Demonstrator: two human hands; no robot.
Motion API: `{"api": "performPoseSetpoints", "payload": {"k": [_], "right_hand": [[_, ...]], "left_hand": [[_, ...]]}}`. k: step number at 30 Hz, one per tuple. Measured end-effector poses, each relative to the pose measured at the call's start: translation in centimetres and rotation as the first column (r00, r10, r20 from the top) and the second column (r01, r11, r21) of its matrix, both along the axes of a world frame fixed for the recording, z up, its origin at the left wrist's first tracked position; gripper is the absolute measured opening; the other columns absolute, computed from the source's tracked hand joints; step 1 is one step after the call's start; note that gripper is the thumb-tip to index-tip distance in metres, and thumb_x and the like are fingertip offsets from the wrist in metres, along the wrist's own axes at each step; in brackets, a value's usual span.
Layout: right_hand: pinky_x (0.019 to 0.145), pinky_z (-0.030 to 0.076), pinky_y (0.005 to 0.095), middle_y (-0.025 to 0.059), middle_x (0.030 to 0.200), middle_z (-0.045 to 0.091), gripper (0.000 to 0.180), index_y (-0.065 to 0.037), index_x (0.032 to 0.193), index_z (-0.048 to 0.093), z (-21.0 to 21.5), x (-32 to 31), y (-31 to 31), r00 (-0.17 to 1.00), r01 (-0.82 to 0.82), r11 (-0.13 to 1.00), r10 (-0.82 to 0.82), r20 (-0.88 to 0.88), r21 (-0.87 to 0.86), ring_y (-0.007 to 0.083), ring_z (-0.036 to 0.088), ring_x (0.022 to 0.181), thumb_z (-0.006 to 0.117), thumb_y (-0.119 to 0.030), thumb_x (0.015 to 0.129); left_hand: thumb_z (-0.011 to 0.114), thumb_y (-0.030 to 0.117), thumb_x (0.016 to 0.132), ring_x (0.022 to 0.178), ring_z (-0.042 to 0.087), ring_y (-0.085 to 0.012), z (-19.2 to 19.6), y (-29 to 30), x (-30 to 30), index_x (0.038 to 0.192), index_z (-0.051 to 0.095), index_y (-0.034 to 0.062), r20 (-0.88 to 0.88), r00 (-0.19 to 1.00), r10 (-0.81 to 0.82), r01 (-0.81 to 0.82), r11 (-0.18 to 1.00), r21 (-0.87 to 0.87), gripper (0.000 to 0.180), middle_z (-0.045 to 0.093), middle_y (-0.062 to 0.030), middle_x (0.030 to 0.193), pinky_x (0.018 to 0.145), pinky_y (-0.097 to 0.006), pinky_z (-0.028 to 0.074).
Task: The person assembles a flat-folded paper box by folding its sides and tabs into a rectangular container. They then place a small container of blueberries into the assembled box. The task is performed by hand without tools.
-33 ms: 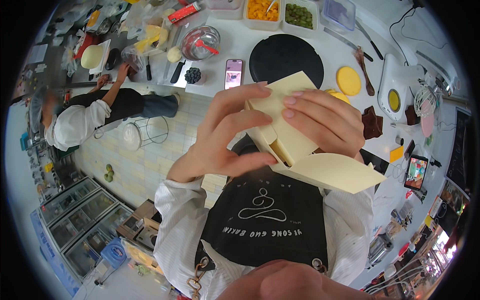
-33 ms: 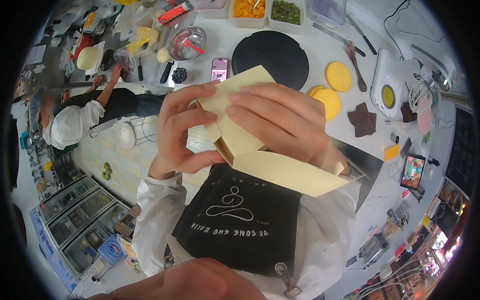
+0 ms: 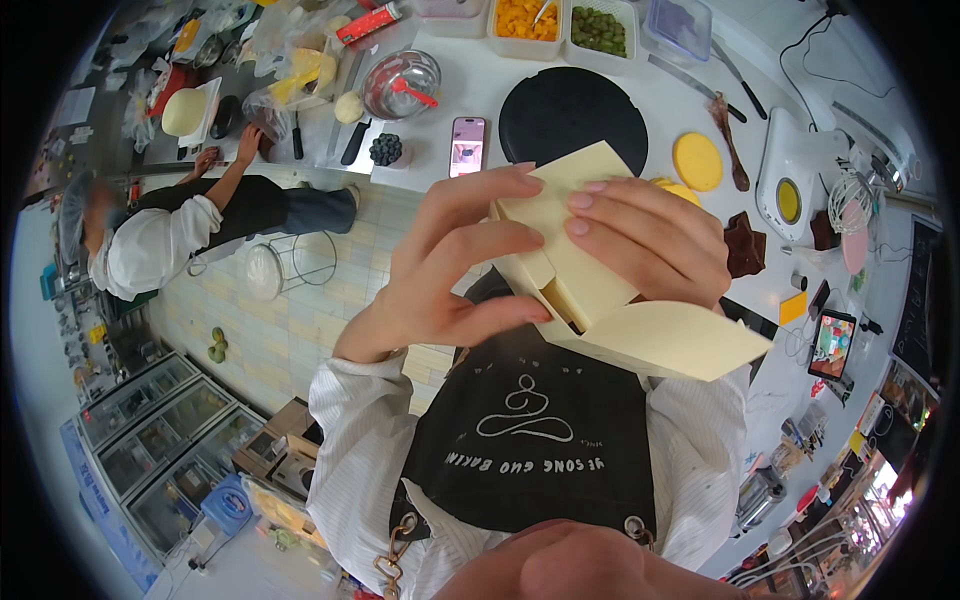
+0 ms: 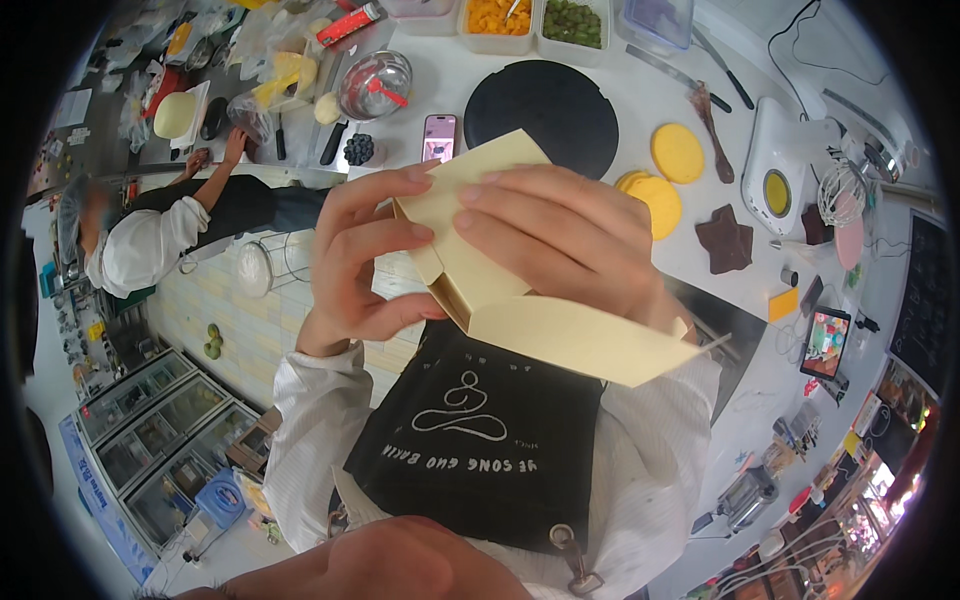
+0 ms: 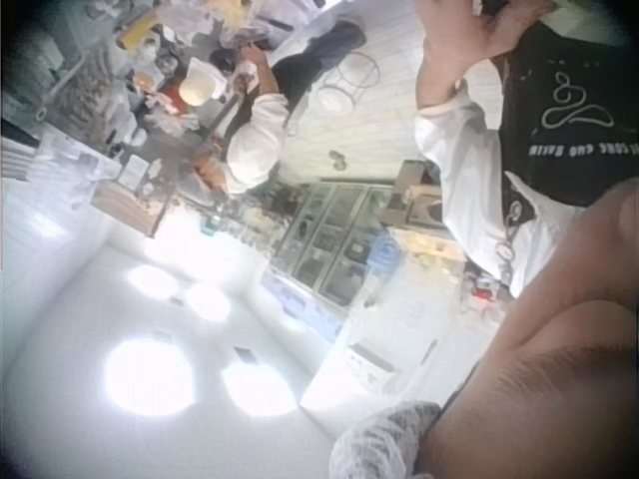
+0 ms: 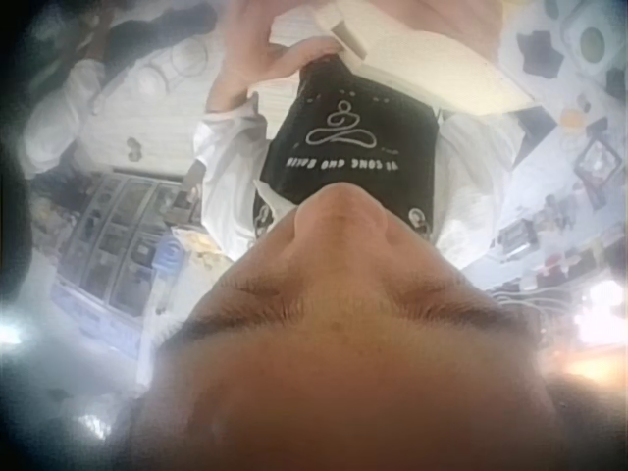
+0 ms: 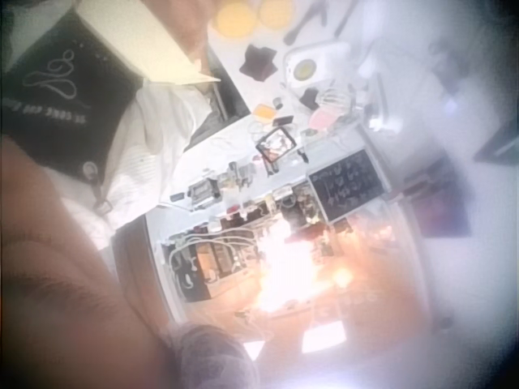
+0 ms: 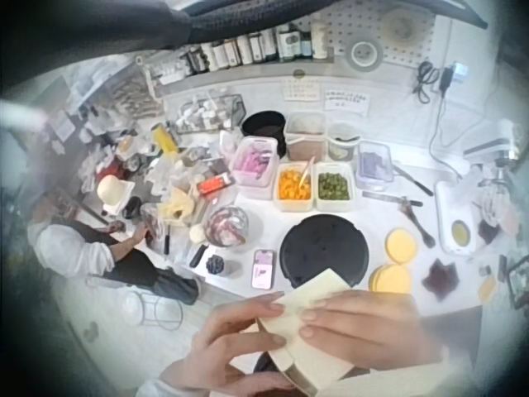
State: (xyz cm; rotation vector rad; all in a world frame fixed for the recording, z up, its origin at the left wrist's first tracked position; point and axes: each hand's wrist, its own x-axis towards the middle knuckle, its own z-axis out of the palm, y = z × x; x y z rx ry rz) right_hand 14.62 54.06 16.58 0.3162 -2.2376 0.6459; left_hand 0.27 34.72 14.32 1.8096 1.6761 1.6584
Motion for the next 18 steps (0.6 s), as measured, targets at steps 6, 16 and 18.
{"api": "performPoseSetpoints", "payload": {"k": [6, 16, 18], "right_hand": [[0.078, 0.062, 0.0379, 0.0136, 0.104, 0.076, 0.040, 0.000, 0.102, 0.075, -1.2, -0.2, 0.8, 0.995, -0.086, 0.996, 0.087, -0.050, 0.008, 0.0312, 0.074, 0.093, 0.081, -0.017, 0.066], [0.076, 0.062, 0.0378, 0.0163, 0.100, 0.077, 0.036, 0.000, 0.104, 0.073, -0.9, 0.0, -0.6, 1.000, -0.005, 0.999, 0.005, -0.009, -0.040, 0.0323, 0.075, 0.092, 0.081, -0.020, 0.076], [0.077, 0.061, 0.0377, 0.0164, 0.101, 0.076, 0.036, 0.000, 0.103, 0.073, -0.7, -0.2, -0.8, 1.000, -0.009, 0.999, 0.009, 0.000, -0.034, 0.0322, 0.075, 0.092, 0.081, -0.020, 0.075]], "left_hand": [[0.087, 0.019, 0.081, 0.126, 0.063, -0.0396, 0.5, -0.4, -0.8, 0.104, 0.072, 0.0022, 0.082, 0.996, -0.038, 0.039, 0.999, -0.019, 0.032, 0.067, -0.0173, 0.127, 0.101, -0.044, 0.054], [0.085, 0.012, 0.083, 0.124, 0.065, -0.0381, -0.1, -1.1, -0.5, 0.109, 0.071, 0.0028, 0.289, 0.957, 0.006, -0.001, 1.000, -0.016, 0.030, 0.067, -0.0160, 0.127, 0.101, -0.043, 0.055], [0.087, 0.013, 0.081, 0.121, 0.067, -0.0357, -0.3, -1.3, -0.5, 0.108, 0.071, 0.0029, 0.291, 0.956, 0.047, -0.046, 0.999, -0.012, 0.033, 0.067, -0.0157, 0.126, 0.099, -0.041, 0.056]]}}
